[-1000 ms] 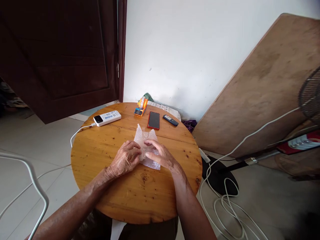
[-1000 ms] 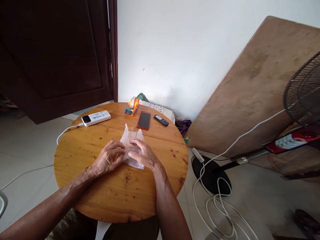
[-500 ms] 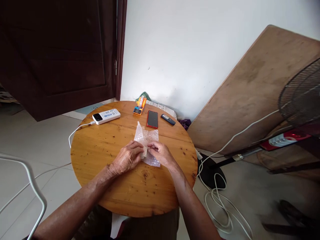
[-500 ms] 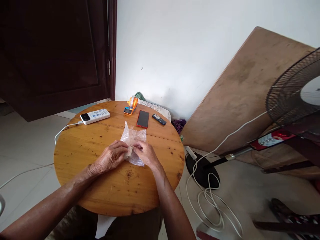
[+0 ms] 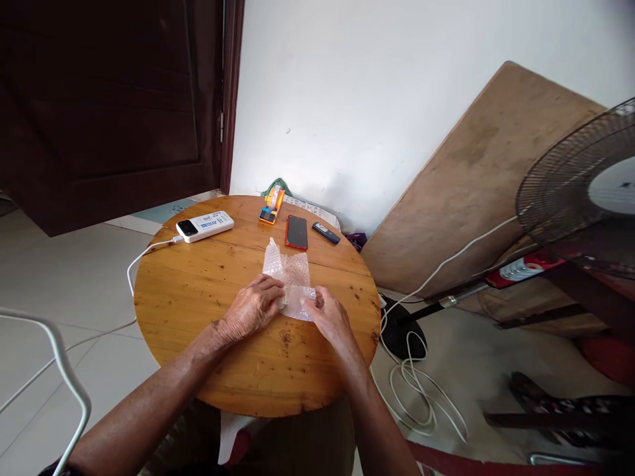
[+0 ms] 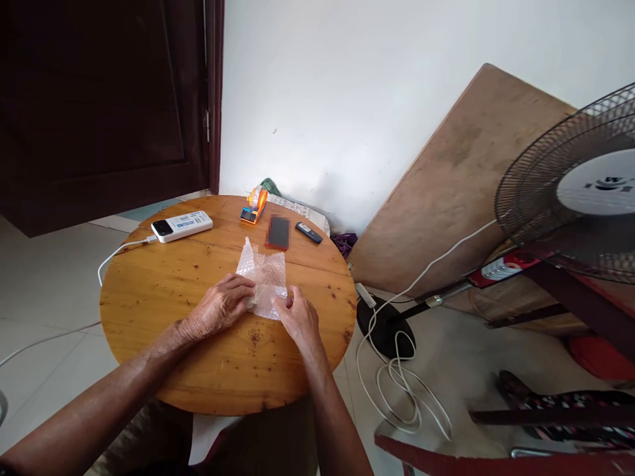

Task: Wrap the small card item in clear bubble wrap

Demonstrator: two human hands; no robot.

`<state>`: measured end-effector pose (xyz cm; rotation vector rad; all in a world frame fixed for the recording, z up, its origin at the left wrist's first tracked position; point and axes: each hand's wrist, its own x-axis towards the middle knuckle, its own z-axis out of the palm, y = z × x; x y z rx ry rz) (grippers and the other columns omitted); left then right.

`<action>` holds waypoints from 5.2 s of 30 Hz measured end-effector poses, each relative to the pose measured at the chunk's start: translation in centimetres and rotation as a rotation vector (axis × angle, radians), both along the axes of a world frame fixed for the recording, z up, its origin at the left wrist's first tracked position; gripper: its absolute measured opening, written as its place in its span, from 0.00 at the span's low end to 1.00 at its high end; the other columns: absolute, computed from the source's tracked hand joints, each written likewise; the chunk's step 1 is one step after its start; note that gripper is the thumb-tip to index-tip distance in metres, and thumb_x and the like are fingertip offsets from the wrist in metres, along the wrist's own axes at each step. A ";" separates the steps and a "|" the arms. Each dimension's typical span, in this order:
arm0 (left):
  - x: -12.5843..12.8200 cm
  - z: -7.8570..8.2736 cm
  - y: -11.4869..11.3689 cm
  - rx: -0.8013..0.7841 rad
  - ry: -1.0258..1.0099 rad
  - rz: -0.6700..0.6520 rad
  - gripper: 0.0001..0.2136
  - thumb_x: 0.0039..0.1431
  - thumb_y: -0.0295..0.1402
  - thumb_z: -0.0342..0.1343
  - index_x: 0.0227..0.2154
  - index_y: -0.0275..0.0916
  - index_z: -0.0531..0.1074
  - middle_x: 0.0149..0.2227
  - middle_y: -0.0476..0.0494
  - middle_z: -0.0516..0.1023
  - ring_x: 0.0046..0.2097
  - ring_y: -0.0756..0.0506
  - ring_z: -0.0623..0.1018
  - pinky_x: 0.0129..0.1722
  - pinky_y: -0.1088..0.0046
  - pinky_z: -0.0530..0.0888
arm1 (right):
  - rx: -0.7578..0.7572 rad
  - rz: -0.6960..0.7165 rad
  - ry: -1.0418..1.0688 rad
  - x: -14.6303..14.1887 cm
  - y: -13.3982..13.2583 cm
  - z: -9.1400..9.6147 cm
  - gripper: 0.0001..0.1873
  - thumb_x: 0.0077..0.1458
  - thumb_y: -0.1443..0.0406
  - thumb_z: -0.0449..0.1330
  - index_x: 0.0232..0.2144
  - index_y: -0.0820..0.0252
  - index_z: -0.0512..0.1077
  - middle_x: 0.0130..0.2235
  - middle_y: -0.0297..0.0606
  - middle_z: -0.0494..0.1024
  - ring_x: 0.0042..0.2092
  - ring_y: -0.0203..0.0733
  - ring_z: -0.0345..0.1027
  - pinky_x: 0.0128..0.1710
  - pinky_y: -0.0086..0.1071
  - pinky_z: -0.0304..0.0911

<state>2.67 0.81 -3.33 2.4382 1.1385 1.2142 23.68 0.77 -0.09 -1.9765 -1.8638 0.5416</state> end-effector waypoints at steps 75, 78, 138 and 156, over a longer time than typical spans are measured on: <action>1.2 1.9 1.0 -0.352 0.025 0.333 0.04 0.50 0.28 0.59 0.24 0.41 0.70 0.32 0.47 0.73 0.39 0.44 0.75 0.38 0.69 0.72 | 0.184 0.400 0.426 -1.5 3.2 1.2 0.20 0.54 0.71 0.50 0.45 0.58 0.74 0.42 0.38 0.79 0.38 0.38 0.72 0.40 0.32 0.68; 1.2 1.3 0.9 -0.262 -0.008 0.303 0.04 0.48 0.28 0.59 0.25 0.41 0.69 0.34 0.45 0.73 0.41 0.42 0.74 0.43 0.65 0.73 | 0.337 0.556 0.262 -1.9 4.9 1.9 0.23 0.53 0.75 0.48 0.44 0.55 0.76 0.49 0.40 0.75 0.51 0.41 0.69 0.52 0.37 0.65; 1.1 0.6 1.0 -0.168 0.032 0.259 0.13 0.52 0.28 0.54 0.40 0.37 0.78 0.43 0.38 0.74 0.45 0.39 0.71 0.49 0.58 0.71 | 0.052 0.231 0.922 -5.2 7.6 -1.3 0.12 0.40 0.59 0.66 0.25 0.62 0.75 0.25 0.31 0.74 0.27 0.36 0.62 0.28 0.28 0.57; 1.2 0.8 1.5 -0.399 -0.106 0.473 0.31 0.48 0.32 0.60 0.57 0.36 0.61 0.51 0.35 0.69 0.52 0.36 0.71 0.52 0.57 0.69 | 0.068 0.493 0.598 -4.4 5.1 1.5 0.08 0.49 0.65 0.59 0.28 0.59 0.78 0.30 0.34 0.80 0.33 0.42 0.71 0.35 0.32 0.65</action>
